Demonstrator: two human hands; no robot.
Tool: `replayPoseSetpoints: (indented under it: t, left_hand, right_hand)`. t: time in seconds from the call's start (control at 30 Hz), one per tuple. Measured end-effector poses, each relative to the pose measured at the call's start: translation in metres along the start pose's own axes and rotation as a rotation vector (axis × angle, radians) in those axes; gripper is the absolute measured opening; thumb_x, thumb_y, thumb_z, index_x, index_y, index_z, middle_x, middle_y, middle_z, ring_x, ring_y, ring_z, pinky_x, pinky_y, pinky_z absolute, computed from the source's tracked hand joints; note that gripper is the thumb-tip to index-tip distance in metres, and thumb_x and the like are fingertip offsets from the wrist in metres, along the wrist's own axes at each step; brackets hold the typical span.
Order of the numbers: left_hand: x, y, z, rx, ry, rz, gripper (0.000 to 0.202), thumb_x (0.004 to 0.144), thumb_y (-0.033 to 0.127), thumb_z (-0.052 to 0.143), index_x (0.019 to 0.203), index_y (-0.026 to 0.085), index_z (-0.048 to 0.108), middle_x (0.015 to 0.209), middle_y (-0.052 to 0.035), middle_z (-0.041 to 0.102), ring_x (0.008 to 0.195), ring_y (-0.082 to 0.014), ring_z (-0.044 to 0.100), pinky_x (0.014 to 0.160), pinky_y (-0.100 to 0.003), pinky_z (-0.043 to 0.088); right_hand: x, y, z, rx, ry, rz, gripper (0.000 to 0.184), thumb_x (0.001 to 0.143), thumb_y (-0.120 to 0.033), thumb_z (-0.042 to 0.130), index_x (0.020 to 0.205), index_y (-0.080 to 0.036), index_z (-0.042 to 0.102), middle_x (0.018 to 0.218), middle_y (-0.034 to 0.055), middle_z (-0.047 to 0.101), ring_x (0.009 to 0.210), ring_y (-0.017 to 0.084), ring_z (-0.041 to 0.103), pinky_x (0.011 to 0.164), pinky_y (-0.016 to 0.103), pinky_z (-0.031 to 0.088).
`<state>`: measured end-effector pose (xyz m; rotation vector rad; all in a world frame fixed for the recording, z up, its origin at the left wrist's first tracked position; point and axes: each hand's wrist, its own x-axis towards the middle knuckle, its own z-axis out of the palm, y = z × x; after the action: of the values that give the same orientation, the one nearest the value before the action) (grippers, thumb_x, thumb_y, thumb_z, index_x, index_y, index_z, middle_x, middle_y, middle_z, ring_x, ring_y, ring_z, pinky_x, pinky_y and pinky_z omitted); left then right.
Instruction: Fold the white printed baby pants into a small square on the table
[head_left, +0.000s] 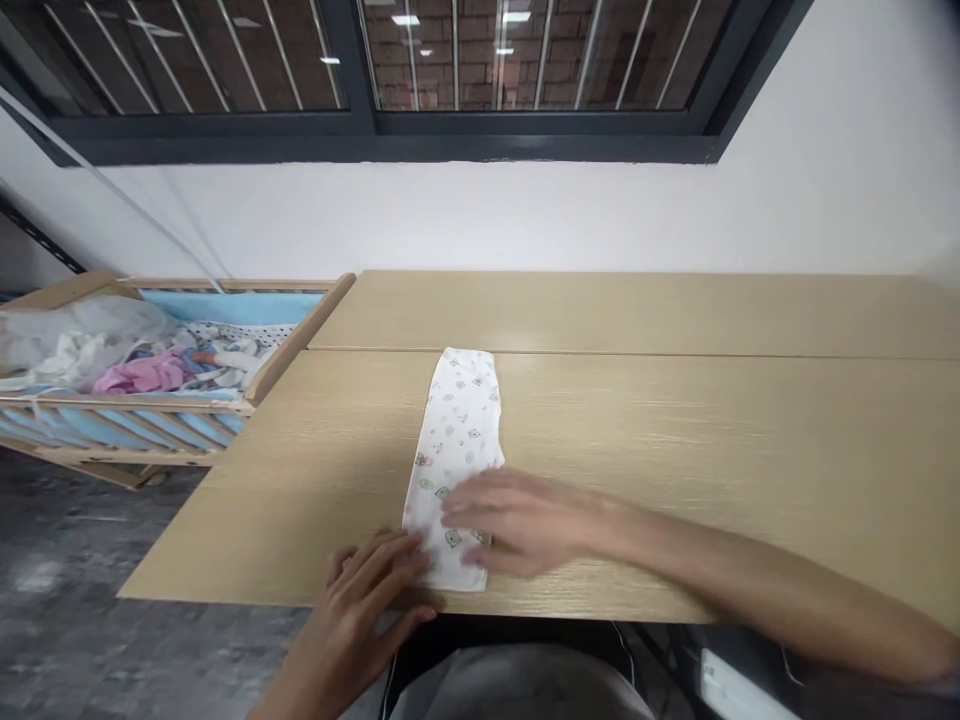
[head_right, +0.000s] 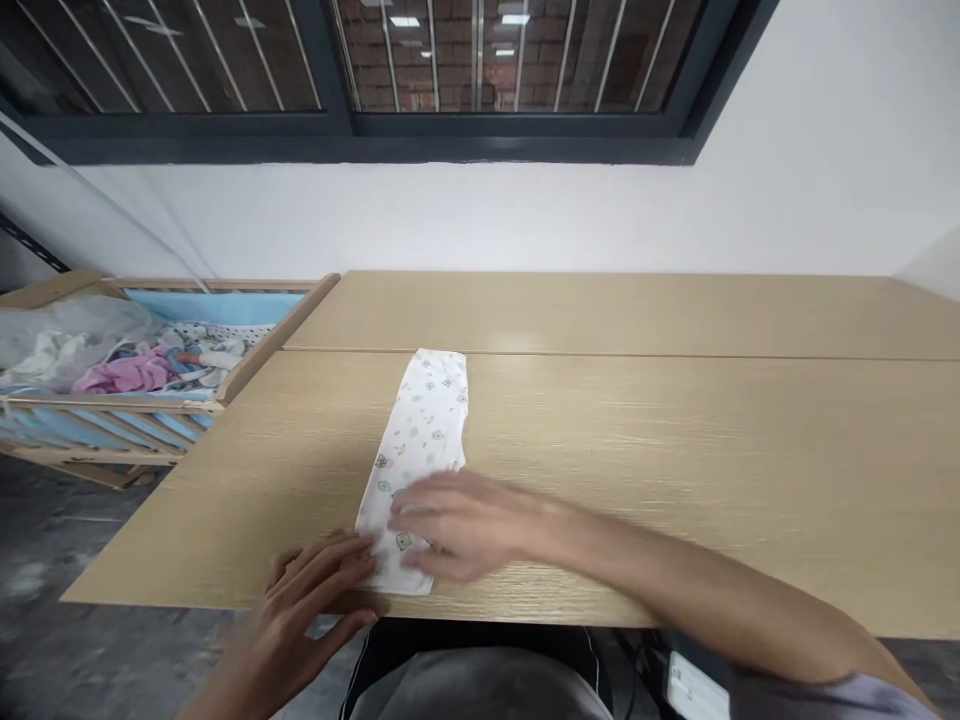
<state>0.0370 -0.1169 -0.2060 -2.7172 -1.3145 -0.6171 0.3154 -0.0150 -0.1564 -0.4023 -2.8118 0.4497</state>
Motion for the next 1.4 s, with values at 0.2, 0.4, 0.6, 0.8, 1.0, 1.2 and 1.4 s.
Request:
replayPoseSetpoints:
  t: [0.2, 0.4, 0.6, 0.8, 1.0, 1.2, 1.4]
  left_hand:
    - [-0.013, 0.000, -0.001, -0.035, -0.055, 0.157, 0.035, 0.096, 0.028, 0.066, 0.130, 0.031, 0.062, 0.131, -0.0022, 0.070, 0.111, -0.0193, 0.067, 0.093, -0.036, 0.050]
    - [0.005, 0.021, -0.031, -0.215, -0.071, 0.126, 0.033, 0.096, 0.013, 0.059, 0.124, 0.030, 0.059, 0.101, 0.0024, 0.077, 0.092, -0.0153, 0.069, 0.087, -0.030, 0.055]
    - [0.061, 0.012, -0.065, -0.232, 0.002, -0.028, 0.020, 0.100, 0.024, 0.054, 0.118, 0.031, 0.059, 0.095, 0.0028, 0.070, 0.087, -0.0167, 0.066, 0.085, -0.031, 0.054]
    - [0.161, -0.029, -0.075, -0.173, 0.043, -0.175, 0.031, 0.103, 0.039, 0.044, 0.110, 0.022, 0.070, 0.105, -0.0047, 0.070, 0.103, -0.0206, 0.063, 0.093, -0.033, 0.050]
    - [0.248, -0.071, -0.022, 0.040, -0.132, -0.377, 0.028, 0.100, 0.021, 0.044, 0.101, 0.012, 0.070, 0.104, -0.0144, 0.074, 0.097, -0.0235, 0.066, 0.088, -0.036, 0.049]
    - [0.262, -0.067, 0.008, 0.160, -0.158, -0.411, 0.039, 0.105, 0.023, 0.033, 0.102, 0.004, 0.067, 0.107, -0.0175, 0.071, 0.104, -0.0257, 0.067, 0.091, -0.035, 0.048]
    - [0.183, 0.001, 0.014, 0.238, -0.139, -0.313, 0.053, 0.104, 0.042, 0.037, 0.128, -0.001, 0.057, 0.127, -0.0279, 0.064, 0.119, -0.0374, 0.061, 0.100, -0.047, 0.048]
  right_hand:
    - [-0.047, -0.054, 0.044, -0.212, 0.060, 0.046, 0.044, 0.104, -0.025, 0.046, 0.145, -0.010, 0.048, 0.148, 0.0132, 0.056, 0.134, 0.024, 0.053, 0.114, 0.038, 0.043]
    - [-0.059, -0.075, 0.033, 0.033, 0.146, 0.248, 0.043, 0.102, -0.020, 0.043, 0.142, -0.031, 0.056, 0.127, 0.0048, 0.069, 0.113, 0.020, 0.065, 0.098, 0.034, 0.058]
    - [-0.042, -0.054, -0.019, 0.366, 0.351, 0.411, 0.044, 0.099, -0.038, 0.050, 0.139, -0.057, 0.048, 0.120, -0.0021, 0.067, 0.116, 0.022, 0.065, 0.096, 0.039, 0.061]
    - [-0.002, 0.028, -0.054, 0.468, 0.557, 0.561, 0.032, 0.093, -0.047, 0.061, 0.114, -0.024, 0.066, 0.103, 0.0063, 0.072, 0.083, 0.022, 0.068, 0.068, 0.036, 0.058]
    - [0.045, 0.139, -0.047, 0.282, 0.584, 0.695, 0.018, 0.090, -0.030, 0.058, 0.099, -0.016, 0.066, 0.098, 0.0075, 0.071, 0.081, 0.019, 0.066, 0.070, 0.030, 0.052]
    - [0.059, 0.176, -0.030, 0.132, 0.433, 0.803, 0.015, 0.090, -0.022, 0.057, 0.098, -0.013, 0.067, 0.094, 0.0121, 0.072, 0.088, 0.026, 0.067, 0.080, 0.039, 0.055]
    - [0.048, 0.126, -0.044, -0.006, 0.406, 0.491, 0.047, 0.104, -0.037, 0.043, 0.144, -0.012, 0.046, 0.148, 0.0170, 0.051, 0.140, 0.028, 0.043, 0.118, 0.046, 0.033]
